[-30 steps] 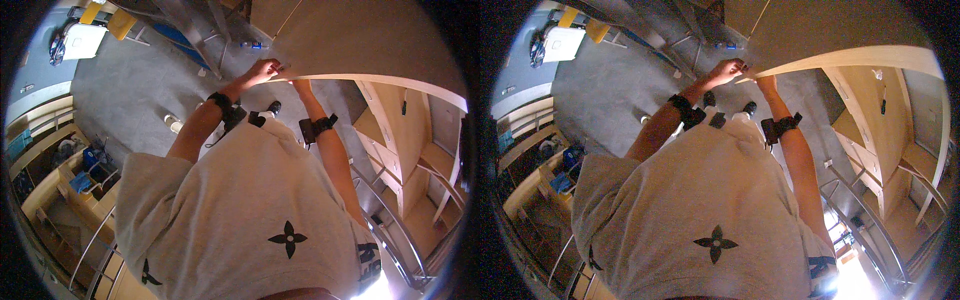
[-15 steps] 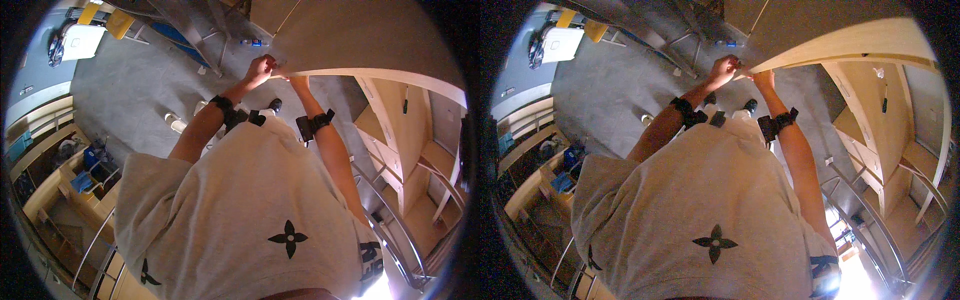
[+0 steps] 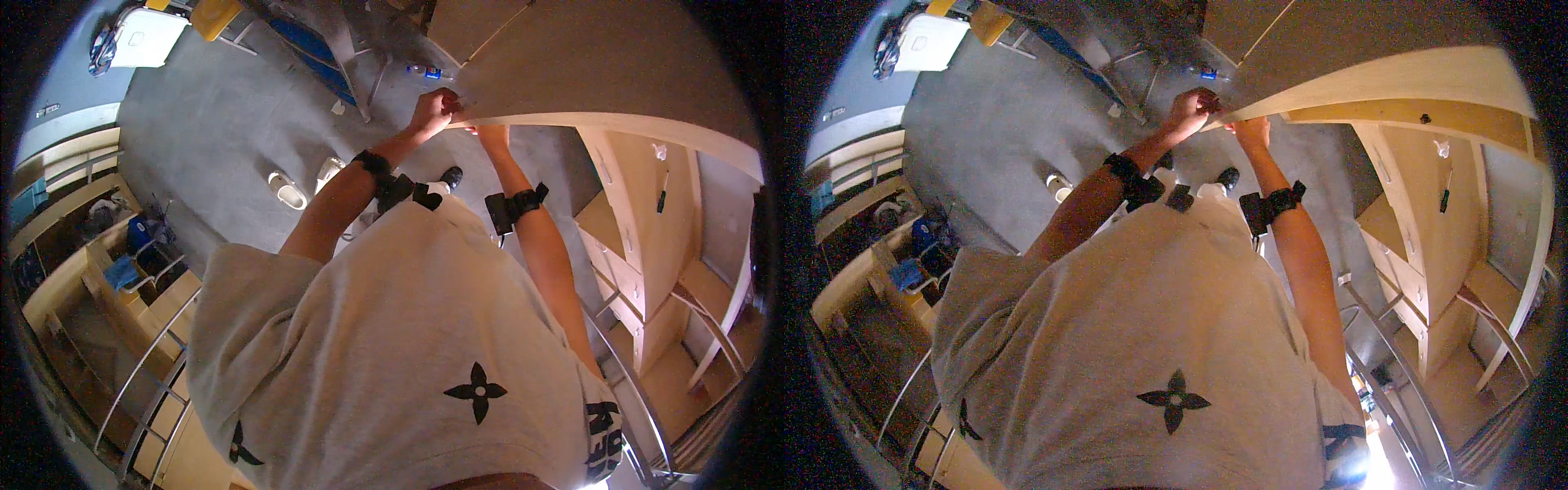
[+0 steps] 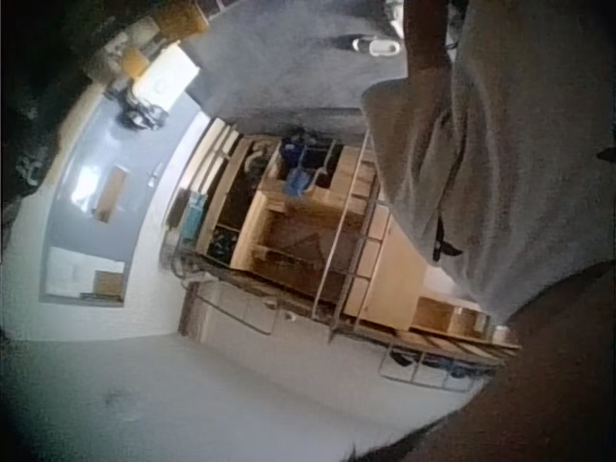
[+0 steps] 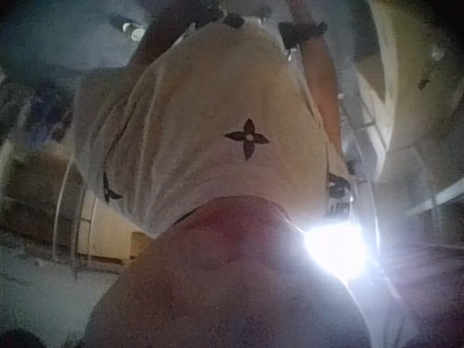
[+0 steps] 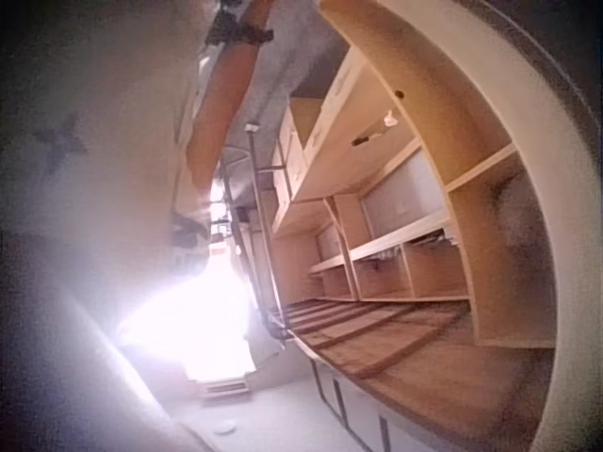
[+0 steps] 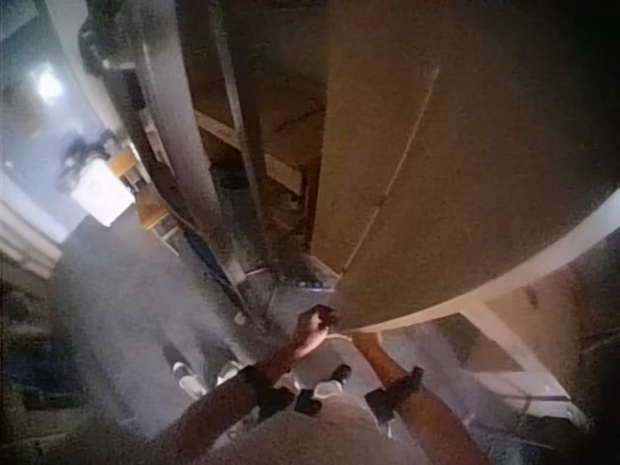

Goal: The person uses a screwdriver to secure a hinge onto a wooden cabinet door and then aligns the door with the cabinet frame.

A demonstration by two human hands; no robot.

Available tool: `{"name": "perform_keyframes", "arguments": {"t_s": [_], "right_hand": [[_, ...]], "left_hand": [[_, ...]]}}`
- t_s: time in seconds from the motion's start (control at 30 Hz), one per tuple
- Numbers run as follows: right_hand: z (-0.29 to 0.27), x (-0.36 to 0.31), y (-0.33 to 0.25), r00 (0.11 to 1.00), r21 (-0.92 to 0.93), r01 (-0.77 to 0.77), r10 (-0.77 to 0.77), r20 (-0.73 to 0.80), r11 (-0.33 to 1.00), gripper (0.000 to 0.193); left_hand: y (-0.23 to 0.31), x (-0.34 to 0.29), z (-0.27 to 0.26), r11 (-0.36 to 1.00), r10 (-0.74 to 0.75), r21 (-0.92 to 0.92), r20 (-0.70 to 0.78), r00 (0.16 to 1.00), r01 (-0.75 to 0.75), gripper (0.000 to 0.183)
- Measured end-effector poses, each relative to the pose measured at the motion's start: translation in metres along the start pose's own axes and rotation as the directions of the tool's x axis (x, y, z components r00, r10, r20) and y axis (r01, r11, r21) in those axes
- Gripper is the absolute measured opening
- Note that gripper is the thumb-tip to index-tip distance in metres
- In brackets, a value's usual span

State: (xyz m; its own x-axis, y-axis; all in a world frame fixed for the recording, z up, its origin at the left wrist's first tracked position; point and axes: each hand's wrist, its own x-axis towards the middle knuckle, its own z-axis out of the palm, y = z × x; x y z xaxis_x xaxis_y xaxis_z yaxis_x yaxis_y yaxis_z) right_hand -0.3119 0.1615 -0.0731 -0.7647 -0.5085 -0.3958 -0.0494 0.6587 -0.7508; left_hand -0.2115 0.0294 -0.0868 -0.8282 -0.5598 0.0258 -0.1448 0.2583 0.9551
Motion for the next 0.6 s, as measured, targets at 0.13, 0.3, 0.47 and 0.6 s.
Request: {"name": "perform_keyframes", "arguments": {"t_s": [0.13, 0.3, 0.47, 0.6], "right_hand": [[-0.002, 0.000, -0.004, 0.999, -0.115, -0.009, 0.013, 0.037, 0.993, 0.021], [-0.005, -0.005, 0.001, 0.975, -0.107, 0.220, -0.216, 0.043, 0.970, 0.017], [-0.003, -0.004, 0.004, 0.806, -0.562, 0.466, -0.590, -0.050, 0.683, 0.014], [-0.008, -0.003, 0.000, 0.970, -0.569, 0.243, -0.208, 0.127, 0.785, 0.016]], "left_hand": [[0.000, 0.001, 0.000, 0.999, -0.033, -0.028, -0.007, 0.999, 0.033, 0.018], [0.013, -0.001, -0.002, 1.000, -0.027, -0.001, -0.024, 0.999, 0.027, 0.016], [0.019, 0.000, -0.004, 0.999, -0.039, 0.004, -0.004, 0.999, 0.039, 0.016], [0.016, -0.001, -0.003, 0.997, -0.054, -0.055, 0.019, 0.998, 0.055, 0.016]]}}
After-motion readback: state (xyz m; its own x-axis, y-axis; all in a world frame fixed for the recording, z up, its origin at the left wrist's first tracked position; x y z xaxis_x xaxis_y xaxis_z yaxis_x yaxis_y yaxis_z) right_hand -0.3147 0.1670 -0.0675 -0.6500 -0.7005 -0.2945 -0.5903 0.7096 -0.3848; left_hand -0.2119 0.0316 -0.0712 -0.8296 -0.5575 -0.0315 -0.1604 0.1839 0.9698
